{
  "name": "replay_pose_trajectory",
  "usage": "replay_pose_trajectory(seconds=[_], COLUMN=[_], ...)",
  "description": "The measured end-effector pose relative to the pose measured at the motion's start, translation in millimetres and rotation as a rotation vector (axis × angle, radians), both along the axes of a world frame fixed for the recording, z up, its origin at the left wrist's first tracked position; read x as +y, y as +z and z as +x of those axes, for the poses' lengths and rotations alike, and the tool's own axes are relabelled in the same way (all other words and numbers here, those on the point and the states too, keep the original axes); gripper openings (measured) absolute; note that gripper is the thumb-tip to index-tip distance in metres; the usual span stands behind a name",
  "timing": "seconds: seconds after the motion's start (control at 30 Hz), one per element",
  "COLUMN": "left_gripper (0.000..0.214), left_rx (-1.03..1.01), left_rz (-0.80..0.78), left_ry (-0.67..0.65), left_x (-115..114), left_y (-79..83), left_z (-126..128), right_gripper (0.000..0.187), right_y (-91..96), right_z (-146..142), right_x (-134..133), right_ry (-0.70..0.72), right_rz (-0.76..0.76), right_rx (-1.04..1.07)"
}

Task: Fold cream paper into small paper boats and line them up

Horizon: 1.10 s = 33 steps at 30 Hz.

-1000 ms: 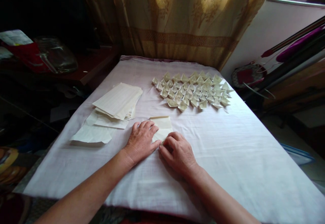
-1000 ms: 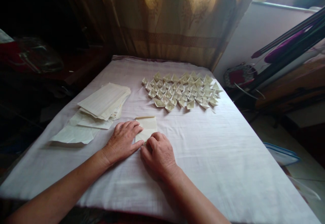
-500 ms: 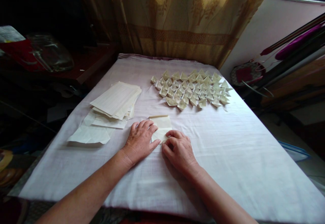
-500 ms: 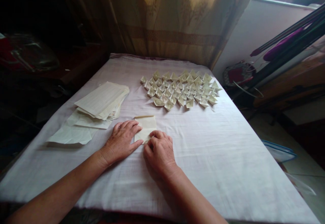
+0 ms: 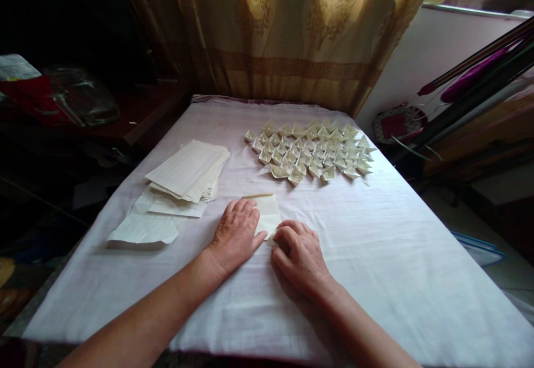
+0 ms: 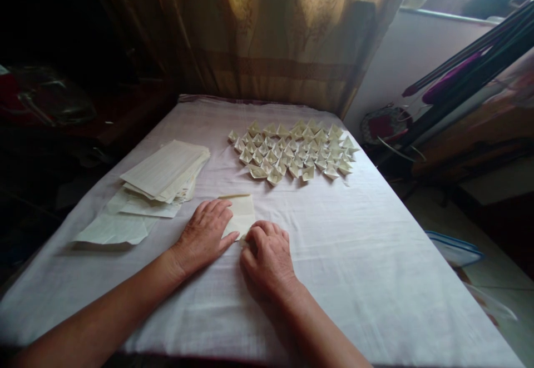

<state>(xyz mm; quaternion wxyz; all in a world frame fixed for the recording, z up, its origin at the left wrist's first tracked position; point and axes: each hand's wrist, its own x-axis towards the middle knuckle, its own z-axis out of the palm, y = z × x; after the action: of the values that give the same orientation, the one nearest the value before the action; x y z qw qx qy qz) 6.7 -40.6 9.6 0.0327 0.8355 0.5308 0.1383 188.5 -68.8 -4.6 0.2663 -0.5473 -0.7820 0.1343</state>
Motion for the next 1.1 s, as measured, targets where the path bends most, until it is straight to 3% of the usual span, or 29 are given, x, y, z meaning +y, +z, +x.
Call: replay_pose_trajectory(seconds=[0.1, 0.27, 0.43, 0.57, 0.73, 0.93, 1.1], left_gripper=[0.036, 0.036, 0.037, 0.036, 0.033, 0.026, 0.029], left_rx=[-0.05, -0.066, -0.064, -0.079, -0.119, -0.114, -0.136], left_rz=[-0.024, -0.044, -0.062, -0.068, -0.081, -0.097, -0.084], left_ry=[-0.022, -0.022, -0.017, -0.014, -0.018, -0.049, -0.046], left_x=[0, 0, 0, 0, 1, 5, 4], left_y=[-7.4, -12.0, -11.4, -11.8, -12.7, -11.7, -12.0], left_z=[1, -2, -1, -1, -4, -10, -9], right_gripper=[0.021, 0.005, 0.013, 0.007, 0.032, 0.008, 0.005], right_y=[-0.6, -2.0, -2.7, -6.6, -6.8, 4.6, 8.4], right_z=[-2, -7, -12, -9, 1, 7, 17], right_x=[-1, -2, -2, 0, 2, 15, 25], right_ry=[-0.005, -0.052, -0.105, -0.108, 0.092, 0.293, 0.454], right_rz=[-0.002, 0.016, 0.014, 0.051, 0.125, 0.315, 0.366], right_rx=[0.007, 0.058, 0.071, 0.083, -0.001, -0.224, -0.355])
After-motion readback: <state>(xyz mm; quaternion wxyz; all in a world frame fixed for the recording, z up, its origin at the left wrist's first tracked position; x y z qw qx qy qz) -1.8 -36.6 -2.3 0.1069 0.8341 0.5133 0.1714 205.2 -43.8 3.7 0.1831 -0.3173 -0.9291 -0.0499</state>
